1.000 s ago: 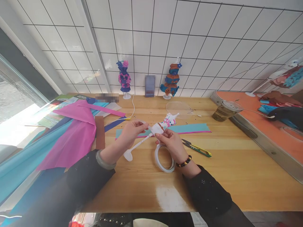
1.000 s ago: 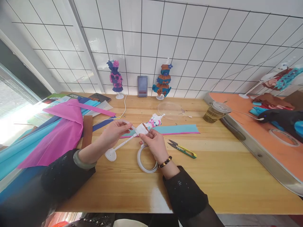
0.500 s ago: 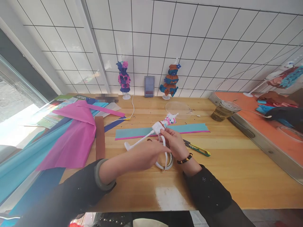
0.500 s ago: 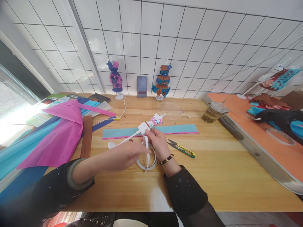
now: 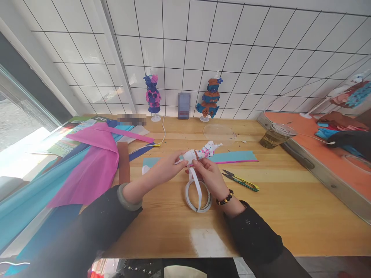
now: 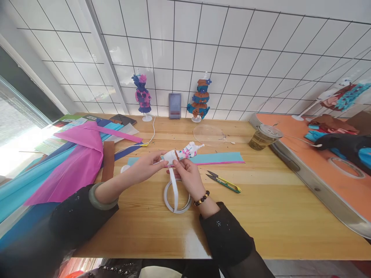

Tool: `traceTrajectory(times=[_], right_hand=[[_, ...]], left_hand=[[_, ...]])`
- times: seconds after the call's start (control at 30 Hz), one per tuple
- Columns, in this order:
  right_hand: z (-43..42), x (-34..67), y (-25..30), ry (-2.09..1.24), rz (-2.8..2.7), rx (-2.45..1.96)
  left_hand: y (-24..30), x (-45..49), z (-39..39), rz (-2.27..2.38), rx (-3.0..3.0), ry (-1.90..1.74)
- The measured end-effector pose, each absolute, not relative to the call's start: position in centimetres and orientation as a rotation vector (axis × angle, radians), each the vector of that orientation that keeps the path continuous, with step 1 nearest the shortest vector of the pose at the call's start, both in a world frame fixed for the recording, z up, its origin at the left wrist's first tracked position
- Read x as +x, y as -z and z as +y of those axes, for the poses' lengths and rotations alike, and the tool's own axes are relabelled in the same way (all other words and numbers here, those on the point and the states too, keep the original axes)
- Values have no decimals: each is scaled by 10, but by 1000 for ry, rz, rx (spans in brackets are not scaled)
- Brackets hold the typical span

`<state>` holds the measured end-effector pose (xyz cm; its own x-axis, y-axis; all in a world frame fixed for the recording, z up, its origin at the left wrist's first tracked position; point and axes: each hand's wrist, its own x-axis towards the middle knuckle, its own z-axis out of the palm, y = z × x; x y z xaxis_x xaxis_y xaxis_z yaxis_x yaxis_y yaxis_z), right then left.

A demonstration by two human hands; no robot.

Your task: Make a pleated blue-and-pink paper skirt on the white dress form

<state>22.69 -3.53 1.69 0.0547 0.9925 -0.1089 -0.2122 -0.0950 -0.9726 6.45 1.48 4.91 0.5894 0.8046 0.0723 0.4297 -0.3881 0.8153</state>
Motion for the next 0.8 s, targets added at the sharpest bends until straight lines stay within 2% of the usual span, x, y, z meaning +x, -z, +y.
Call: traceTrajectory(times=[0.23,0.43,0.63,0.8], right_hand=[[-37,222,-16,-1361,-912,-1162],[-39,221,-11,-1316,-1060,-1238],[-42,220,-7,-1452,-1098,-1213],[-54,238,-11,-1124,-1311,-1399]], left_hand=[[-61,62,10,1042,2453,-560],[-61,61,9,1010,2434,-598],[-67,55,13,1031,2379,-602],[-66,54,14,966,2315,-577]])
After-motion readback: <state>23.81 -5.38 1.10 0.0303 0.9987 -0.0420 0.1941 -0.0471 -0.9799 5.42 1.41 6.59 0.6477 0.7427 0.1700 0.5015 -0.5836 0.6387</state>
